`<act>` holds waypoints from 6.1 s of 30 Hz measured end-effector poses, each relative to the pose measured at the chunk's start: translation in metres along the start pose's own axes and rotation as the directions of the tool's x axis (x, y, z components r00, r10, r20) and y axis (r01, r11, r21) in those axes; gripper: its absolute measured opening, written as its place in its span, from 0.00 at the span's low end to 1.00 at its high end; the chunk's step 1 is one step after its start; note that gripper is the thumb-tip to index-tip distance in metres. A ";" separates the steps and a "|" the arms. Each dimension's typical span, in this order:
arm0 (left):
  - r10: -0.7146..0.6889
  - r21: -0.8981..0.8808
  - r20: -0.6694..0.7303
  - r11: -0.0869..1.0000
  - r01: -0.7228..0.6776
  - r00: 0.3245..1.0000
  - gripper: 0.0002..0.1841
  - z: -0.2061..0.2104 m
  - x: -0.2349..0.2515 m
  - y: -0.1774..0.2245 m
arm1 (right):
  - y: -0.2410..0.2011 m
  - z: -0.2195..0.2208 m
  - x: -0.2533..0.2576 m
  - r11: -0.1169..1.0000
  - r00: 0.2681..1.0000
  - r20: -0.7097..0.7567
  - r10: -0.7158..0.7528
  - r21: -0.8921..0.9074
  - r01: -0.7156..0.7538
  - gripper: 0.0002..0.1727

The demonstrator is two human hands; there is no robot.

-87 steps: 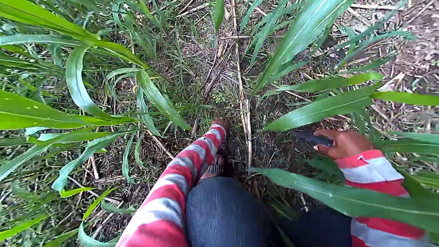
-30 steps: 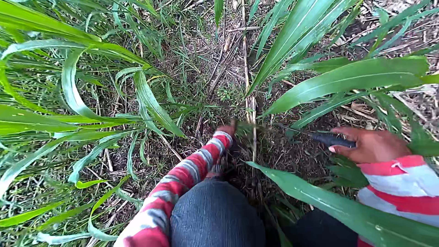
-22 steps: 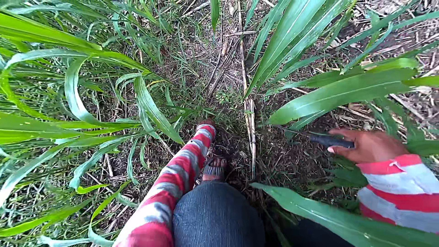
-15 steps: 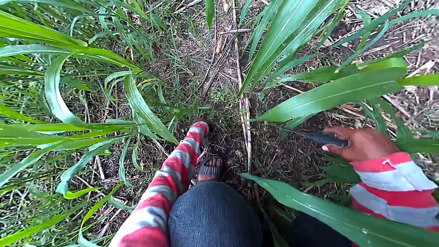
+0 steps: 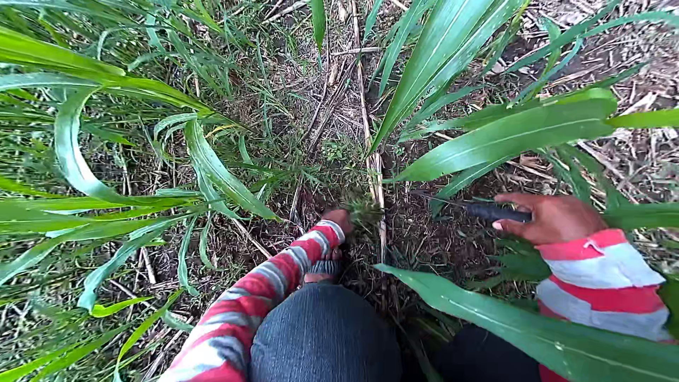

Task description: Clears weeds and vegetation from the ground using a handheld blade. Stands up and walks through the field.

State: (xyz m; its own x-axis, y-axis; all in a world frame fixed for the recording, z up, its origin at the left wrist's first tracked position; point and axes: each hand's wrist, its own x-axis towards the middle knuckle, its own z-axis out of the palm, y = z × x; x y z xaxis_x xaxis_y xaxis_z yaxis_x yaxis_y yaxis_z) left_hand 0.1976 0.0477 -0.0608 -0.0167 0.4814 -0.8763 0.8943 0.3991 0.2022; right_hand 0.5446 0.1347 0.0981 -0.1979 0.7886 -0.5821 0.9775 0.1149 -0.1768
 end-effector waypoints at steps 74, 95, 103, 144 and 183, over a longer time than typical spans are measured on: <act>0.135 0.201 -0.117 0.973 -0.109 0.984 0.27 -0.040 0.091 0.019 | -0.005 0.004 -0.007 1.000 1.000 0.001 0.004 -0.026 -0.004 0.28; 0.239 -0.126 -0.588 0.917 -0.380 0.773 0.38 -0.087 0.178 0.015 | -0.017 0.007 -0.013 0.998 0.996 -0.080 0.032 -0.048 -0.035 0.25; -0.120 -0.700 -0.479 0.650 -0.296 0.870 0.22 -0.113 0.136 0.015 | -0.003 0.022 -0.002 0.992 0.989 -0.145 -0.015 -0.122 -0.003 0.30; -0.214 0.060 -0.287 0.969 0.241 0.934 0.28 -0.074 0.046 -0.073 | -0.033 0.056 -0.036 0.921 0.967 -0.254 -0.030 0.369 0.126 0.25; -0.096 0.131 -0.249 0.983 0.132 0.964 0.19 -0.061 0.000 -0.075 | -0.149 0.147 0.067 0.852 0.941 0.321 0.107 0.458 -0.254 0.32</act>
State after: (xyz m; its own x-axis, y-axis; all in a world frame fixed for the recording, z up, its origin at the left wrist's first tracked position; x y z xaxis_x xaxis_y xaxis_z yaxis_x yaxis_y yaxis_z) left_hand 0.1037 0.0657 -0.0493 -0.2134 0.6197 -0.7553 0.9352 0.3533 0.0256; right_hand 0.3750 0.0818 -0.0312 -0.1049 0.5601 -0.8217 0.8496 -0.3790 -0.3668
